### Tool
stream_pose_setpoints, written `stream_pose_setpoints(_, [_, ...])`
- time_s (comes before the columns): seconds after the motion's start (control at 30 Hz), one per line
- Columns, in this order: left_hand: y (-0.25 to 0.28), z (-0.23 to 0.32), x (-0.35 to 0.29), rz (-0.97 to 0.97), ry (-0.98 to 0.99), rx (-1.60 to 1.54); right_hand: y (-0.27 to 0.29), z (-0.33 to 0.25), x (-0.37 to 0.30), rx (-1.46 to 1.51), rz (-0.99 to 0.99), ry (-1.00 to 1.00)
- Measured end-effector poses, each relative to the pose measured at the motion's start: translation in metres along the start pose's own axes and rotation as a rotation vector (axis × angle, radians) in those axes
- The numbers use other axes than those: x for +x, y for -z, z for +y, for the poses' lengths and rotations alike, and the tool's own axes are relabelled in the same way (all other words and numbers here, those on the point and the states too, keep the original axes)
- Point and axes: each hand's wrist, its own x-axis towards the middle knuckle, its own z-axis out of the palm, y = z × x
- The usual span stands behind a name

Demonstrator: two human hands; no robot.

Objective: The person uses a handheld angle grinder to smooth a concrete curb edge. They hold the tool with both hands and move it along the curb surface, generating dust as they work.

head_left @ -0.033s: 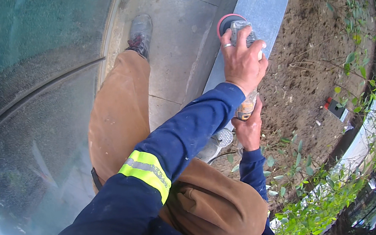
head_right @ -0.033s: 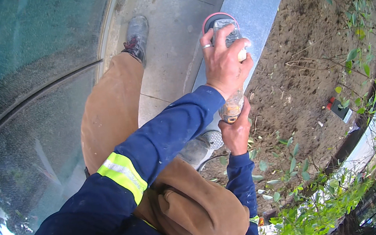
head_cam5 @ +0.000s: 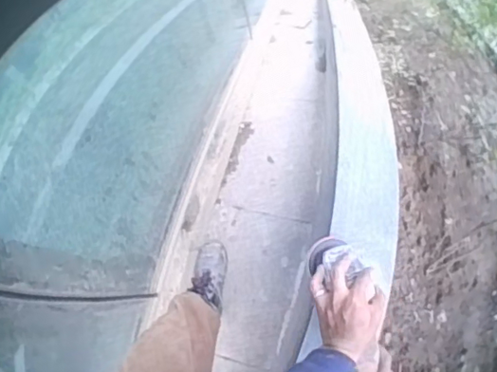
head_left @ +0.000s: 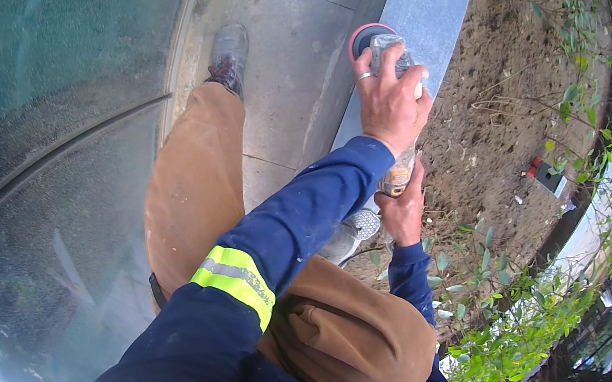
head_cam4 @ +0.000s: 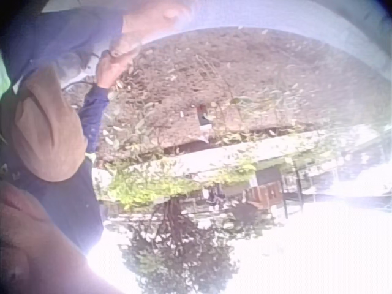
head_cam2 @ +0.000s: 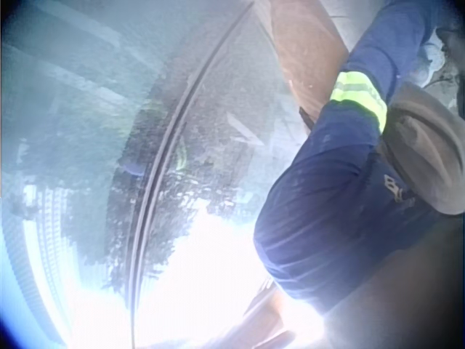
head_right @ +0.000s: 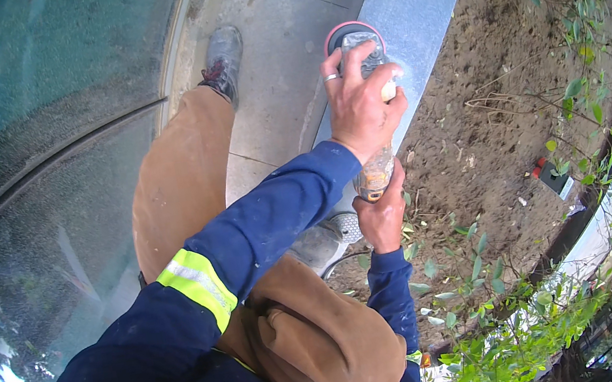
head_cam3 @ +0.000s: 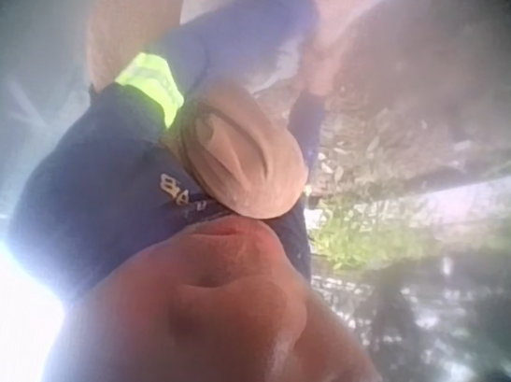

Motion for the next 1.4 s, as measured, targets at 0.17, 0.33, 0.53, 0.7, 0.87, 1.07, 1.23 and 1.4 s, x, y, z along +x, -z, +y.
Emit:
stream_pose_setpoints(0.17, [0.022,-0.002,-0.023,0.012,0.009,0.043,-0.005,0.002,-0.028,-0.007,-0.101,-0.088])
stream_pose_setpoints(0.33, [0.039,0.007,-0.058,-0.023,0.07,0.066,-0.001,0.013,-0.063,-0.06,-0.126,-0.084])
stream_pose_setpoints(0.53, [0.048,0.005,-0.076,-0.021,0.094,0.065,-0.003,0.016,-0.077,-0.072,-0.16,-0.13])
stream_pose_setpoints(0.7, [0.04,0.002,-0.062,-0.011,0.073,0.057,-0.009,0.017,-0.065,-0.014,-0.128,-0.121])
stream_pose_setpoints(0.87, [0.023,0.004,-0.042,-0.008,0.012,0.035,-0.005,0.016,-0.044,0.007,-0.092,-0.126])
stream_pose_setpoints(1.07, [0.005,0.006,-0.017,-0.036,-0.006,0.0,-0.001,0.012,-0.019,0.008,-0.027,-0.087])
stream_pose_setpoints(1.23, [0.003,0.001,-0.001,0.002,-0.005,0.035,-0.001,0.0,-0.002,-0.001,-0.052,-0.086])
stream_pose_setpoints(1.4, [0.006,-0.003,-0.005,-0.001,-0.001,0.038,-0.005,-0.002,-0.008,-0.003,-0.062,-0.09])
